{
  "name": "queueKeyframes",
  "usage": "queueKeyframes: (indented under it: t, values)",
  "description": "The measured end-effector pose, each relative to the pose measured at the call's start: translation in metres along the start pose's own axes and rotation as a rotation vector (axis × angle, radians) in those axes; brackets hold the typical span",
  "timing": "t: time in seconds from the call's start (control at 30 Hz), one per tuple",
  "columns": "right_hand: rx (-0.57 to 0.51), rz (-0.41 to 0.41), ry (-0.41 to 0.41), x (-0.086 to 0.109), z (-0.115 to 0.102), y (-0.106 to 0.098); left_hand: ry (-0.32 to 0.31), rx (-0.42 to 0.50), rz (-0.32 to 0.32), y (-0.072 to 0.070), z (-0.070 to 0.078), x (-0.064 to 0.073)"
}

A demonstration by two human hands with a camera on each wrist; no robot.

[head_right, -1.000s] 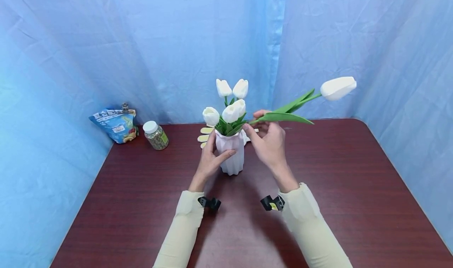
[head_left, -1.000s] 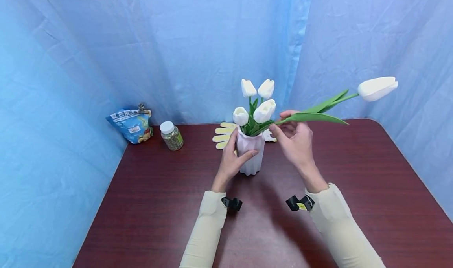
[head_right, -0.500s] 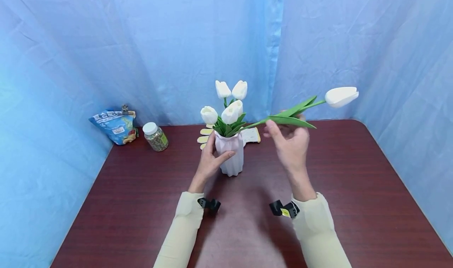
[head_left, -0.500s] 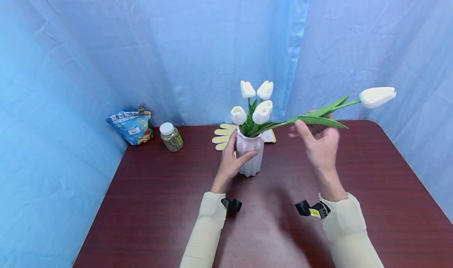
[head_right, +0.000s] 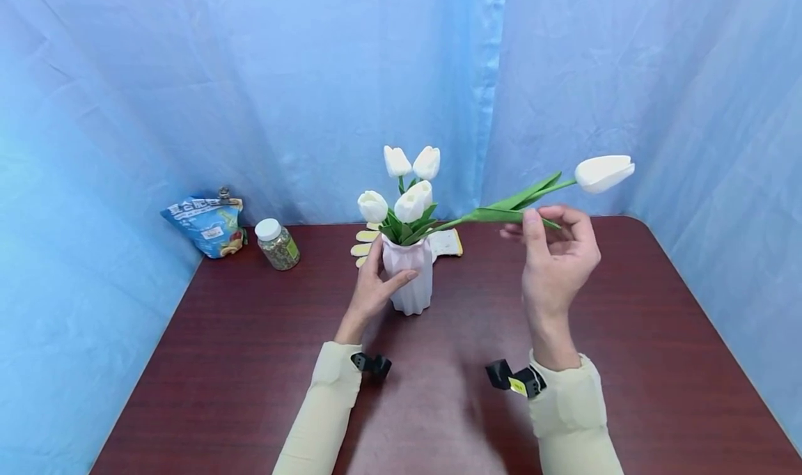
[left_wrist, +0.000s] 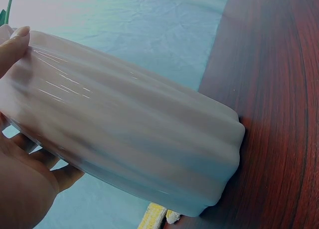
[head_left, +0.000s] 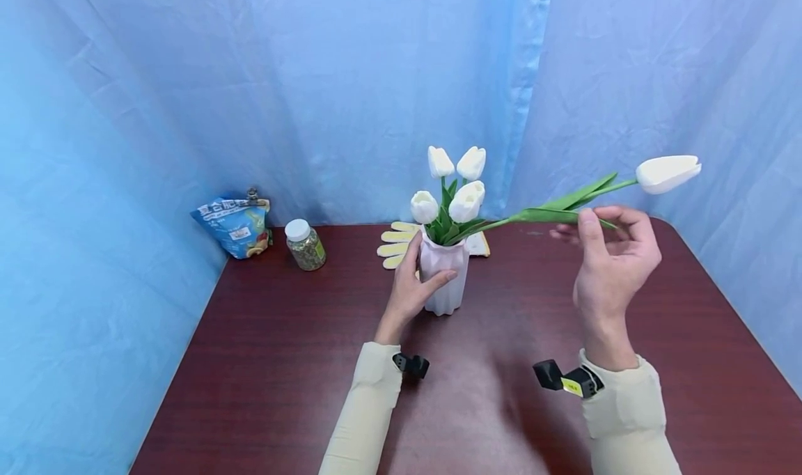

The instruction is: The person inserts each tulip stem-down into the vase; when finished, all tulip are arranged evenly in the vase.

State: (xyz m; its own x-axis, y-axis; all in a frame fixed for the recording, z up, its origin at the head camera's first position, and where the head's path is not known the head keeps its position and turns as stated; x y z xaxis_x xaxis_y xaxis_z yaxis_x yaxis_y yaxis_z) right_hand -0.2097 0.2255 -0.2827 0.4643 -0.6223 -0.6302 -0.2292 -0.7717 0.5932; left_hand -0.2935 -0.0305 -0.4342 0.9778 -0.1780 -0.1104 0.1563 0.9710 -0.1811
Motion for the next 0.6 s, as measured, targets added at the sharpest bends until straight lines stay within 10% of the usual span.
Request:
queueKeyframes:
  t: [0.33, 0.6]
  values:
    - [0.029, -0.13, -0.029, -0.005, 0.0, 0.019, 0.001, 0.012, -0.006, 0.001, 0.003, 0.0]
    - [0.084, -0.299, -0.025, 0.002, 0.005, 0.038, 0.008, 0.011, -0.013, -0.004, 0.036, 0.015]
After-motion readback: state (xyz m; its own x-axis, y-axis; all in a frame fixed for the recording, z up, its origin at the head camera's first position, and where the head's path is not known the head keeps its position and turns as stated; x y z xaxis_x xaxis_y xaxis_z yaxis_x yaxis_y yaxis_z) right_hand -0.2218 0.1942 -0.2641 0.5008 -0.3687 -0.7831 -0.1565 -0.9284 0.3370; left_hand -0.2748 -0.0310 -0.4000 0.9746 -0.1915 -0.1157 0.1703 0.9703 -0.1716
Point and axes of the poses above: each hand's wrist, its own x-axis away from the middle knuckle, its own y-axis out of the palm, z = x × y, the point moved 9 cm from there along -x, towards the middle knuckle, and after that the axes turned 9 degrees about -y, right-handed, at the moved point
